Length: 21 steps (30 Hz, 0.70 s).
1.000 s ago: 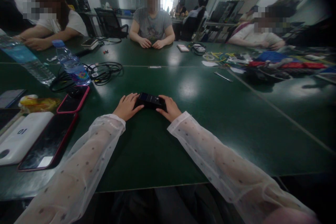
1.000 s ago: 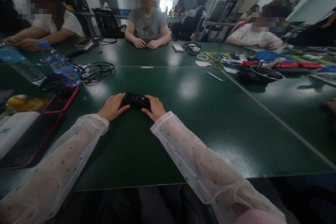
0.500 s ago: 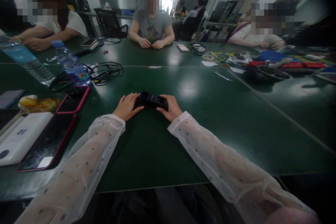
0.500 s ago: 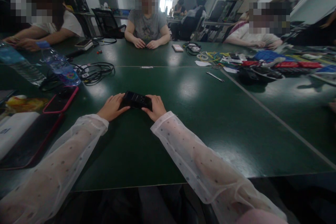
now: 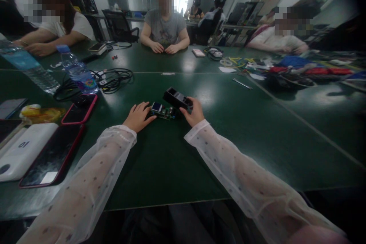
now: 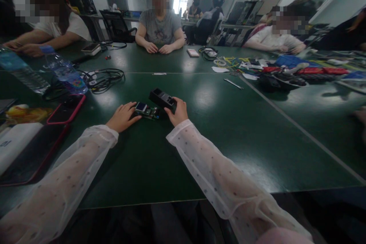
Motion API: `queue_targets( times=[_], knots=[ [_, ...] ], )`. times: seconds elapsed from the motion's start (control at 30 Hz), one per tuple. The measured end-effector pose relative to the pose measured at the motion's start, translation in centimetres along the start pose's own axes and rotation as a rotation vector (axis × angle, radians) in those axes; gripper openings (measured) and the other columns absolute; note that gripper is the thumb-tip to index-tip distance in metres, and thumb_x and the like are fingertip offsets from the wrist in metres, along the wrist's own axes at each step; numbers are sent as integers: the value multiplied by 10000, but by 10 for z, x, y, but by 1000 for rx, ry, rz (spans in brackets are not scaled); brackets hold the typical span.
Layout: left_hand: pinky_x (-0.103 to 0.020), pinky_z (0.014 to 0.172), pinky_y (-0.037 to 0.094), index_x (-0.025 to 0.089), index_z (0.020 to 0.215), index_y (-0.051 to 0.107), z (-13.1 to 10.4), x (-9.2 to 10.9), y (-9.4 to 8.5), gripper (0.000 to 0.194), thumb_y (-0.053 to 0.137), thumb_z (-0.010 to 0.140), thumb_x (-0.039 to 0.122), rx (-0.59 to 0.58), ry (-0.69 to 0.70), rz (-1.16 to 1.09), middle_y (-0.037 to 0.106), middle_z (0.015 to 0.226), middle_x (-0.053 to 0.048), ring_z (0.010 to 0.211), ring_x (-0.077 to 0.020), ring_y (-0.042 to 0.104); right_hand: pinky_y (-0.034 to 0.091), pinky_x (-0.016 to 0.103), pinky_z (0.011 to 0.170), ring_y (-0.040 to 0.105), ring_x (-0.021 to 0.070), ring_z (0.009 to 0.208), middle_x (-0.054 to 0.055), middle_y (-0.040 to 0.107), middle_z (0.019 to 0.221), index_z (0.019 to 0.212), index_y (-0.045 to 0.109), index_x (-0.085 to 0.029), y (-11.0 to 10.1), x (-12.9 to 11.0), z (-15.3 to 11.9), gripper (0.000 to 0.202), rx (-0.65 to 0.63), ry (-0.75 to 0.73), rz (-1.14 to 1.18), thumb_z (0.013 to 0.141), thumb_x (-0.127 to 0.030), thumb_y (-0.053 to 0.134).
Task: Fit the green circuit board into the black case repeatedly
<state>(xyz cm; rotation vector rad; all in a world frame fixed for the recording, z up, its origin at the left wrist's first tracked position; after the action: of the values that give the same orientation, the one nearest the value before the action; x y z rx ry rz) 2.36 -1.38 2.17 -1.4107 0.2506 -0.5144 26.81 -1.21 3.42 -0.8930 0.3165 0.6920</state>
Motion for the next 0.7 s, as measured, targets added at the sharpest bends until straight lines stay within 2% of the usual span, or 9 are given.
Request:
queue_targets(
  times=[0.23, 0.43, 0.7],
  knots=[
    [-518, 1121, 221, 165, 1365, 426, 1, -1, 1, 604, 312, 942, 580, -6, 1, -4, 351, 1488, -119, 1386, -301, 273, 457, 553, 923, 517, 348, 1110, 181, 555, 1177, 1258, 446, -140, 11, -6, -2, 526, -160, -5, -156, 773, -256, 613],
    [-521, 1122, 217, 169, 1369, 422, 1, -1, 1, 604, 310, 941, 581, -14, -2, -8, 345, 1493, -117, 1389, -298, 265, 466, 550, 921, 505, 359, 1137, 208, 538, 1236, 1294, 419, -101, 11, -9, -3, 546, -198, -6, -197, 800, -260, 587],
    [-512, 1124, 217, 166, 1367, 425, 1, -1, 1, 608, 309, 941, 584, 1, 3, 2, 350, 1489, -121, 1389, -295, 269, 461, 563, 923, 506, 361, 1135, 194, 533, 1247, 1319, 404, -132, 12, -9, -2, 574, -211, 18, -194, 792, -261, 591]
  ],
)
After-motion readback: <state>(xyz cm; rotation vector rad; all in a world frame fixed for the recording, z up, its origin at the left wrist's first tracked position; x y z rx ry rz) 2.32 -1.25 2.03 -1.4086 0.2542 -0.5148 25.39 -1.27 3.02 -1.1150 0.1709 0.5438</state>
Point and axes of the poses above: each hand's wrist, its own z-axis towards the middle knuckle, its own y-axis out of the palm, x = y × z, the point moved 7 cm from there along z, towards the middle knuckle
